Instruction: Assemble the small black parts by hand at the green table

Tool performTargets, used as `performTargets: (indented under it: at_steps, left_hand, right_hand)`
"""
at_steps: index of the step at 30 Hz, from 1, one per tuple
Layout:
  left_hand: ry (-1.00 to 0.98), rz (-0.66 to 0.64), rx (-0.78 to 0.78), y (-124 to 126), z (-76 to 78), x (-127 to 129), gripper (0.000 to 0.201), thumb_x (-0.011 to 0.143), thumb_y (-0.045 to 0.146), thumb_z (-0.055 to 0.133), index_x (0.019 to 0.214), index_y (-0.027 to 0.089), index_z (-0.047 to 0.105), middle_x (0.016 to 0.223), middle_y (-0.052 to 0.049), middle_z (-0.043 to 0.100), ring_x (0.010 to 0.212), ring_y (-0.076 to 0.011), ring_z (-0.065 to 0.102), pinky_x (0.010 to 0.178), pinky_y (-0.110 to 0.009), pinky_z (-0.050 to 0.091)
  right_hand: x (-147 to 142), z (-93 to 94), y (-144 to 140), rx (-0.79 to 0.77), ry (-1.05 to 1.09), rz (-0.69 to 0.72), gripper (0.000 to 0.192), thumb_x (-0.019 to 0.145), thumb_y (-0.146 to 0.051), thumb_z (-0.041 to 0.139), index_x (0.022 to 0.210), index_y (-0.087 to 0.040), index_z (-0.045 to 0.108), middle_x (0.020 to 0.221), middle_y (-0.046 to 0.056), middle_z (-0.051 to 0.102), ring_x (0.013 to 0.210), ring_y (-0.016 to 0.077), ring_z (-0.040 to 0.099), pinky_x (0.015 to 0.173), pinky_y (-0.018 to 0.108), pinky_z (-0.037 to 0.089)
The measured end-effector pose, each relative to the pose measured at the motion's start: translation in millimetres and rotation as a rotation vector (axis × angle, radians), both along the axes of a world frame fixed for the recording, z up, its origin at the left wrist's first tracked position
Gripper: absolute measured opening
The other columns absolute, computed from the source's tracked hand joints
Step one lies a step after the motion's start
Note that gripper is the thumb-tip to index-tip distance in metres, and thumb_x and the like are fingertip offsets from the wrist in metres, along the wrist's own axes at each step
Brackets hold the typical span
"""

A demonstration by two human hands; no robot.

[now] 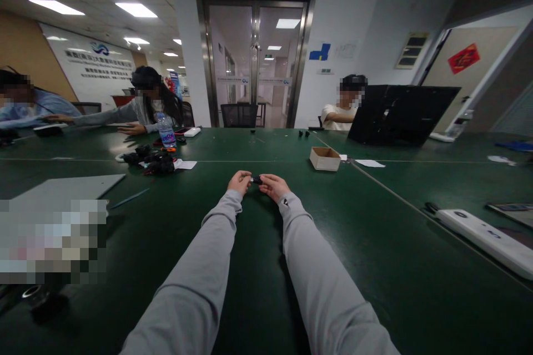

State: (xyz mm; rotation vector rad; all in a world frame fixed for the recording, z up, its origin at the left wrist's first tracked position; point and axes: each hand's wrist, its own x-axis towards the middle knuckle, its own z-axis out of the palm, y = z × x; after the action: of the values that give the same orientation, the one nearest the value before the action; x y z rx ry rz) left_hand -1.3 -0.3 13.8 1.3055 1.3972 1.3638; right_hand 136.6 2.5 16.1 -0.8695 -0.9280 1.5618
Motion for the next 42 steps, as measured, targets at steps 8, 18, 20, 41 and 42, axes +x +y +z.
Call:
performTargets:
  at_steps: [8, 18, 20, 41, 42]
  left_hand:
    - [0.007, -0.007, -0.009, 1.4, -0.4, -1.2, 0.024, 0.072, 0.031, 0.049, 0.089, 0.016, 0.056, 0.050, 0.004, 0.047, 0.038, -0.0057, 0.037, 0.037, -0.016, 0.030]
    - [0.008, -0.014, -0.006, 0.0, 1.5, -1.5, 0.026, 0.069, 0.027, 0.051, 0.092, 0.016, 0.056, 0.050, 0.005, 0.047, 0.037, -0.0054, 0.036, 0.037, -0.017, 0.029]
    - [-0.007, -0.019, -0.013, 0.2, 1.3, -1.4, 0.027, 0.069, 0.027, 0.052, 0.093, 0.016, 0.057, 0.050, 0.005, 0.047, 0.037, -0.0054, 0.036, 0.038, -0.017, 0.029]
    - [0.016, -0.002, 0.004, 2.2, -1.7, -2.0, 0.026, 0.071, 0.026, 0.048, 0.093, 0.016, 0.057, 0.052, 0.004, 0.047, 0.041, -0.0071, 0.040, 0.038, -0.017, 0.031]
    - [0.016, -0.001, 0.005, 1.9, -1.5, -1.9, 0.027, 0.069, 0.024, 0.049, 0.094, 0.017, 0.057, 0.054, 0.003, 0.048, 0.041, -0.0067, 0.039, 0.038, -0.017, 0.031]
  right_hand:
    - [0.8, 0.6, -0.1, -0.001, -0.016, 0.007, 0.010, 0.068, -0.012, 0.067, 0.075, -0.014, 0.060, 0.054, 0.002, 0.061, 0.047, 0.0094, 0.057, 0.047, 0.019, 0.050]
    - [0.1, 0.1, -0.3, 0.002, -0.011, 0.010, 0.012, 0.068, -0.012, 0.067, 0.077, -0.013, 0.060, 0.059, 0.003, 0.063, 0.046, 0.0083, 0.056, 0.047, 0.019, 0.050]
    - [0.3, -0.7, 0.4, 0.005, -0.003, 0.011, 0.012, 0.068, -0.012, 0.067, 0.077, -0.013, 0.060, 0.059, 0.003, 0.063, 0.047, 0.0086, 0.056, 0.047, 0.019, 0.050]
    - [0.8, 2.2, -2.6, 0.006, -0.016, 0.028, 0.009, 0.070, -0.009, 0.063, 0.078, -0.012, 0.060, 0.056, 0.003, 0.062, 0.045, 0.0084, 0.057, 0.047, 0.018, 0.049]
    - [0.9, 2.0, -2.6, 0.007, -0.017, 0.026, 0.009, 0.070, -0.009, 0.062, 0.078, -0.012, 0.060, 0.056, 0.003, 0.062, 0.045, 0.0083, 0.057, 0.047, 0.018, 0.049]
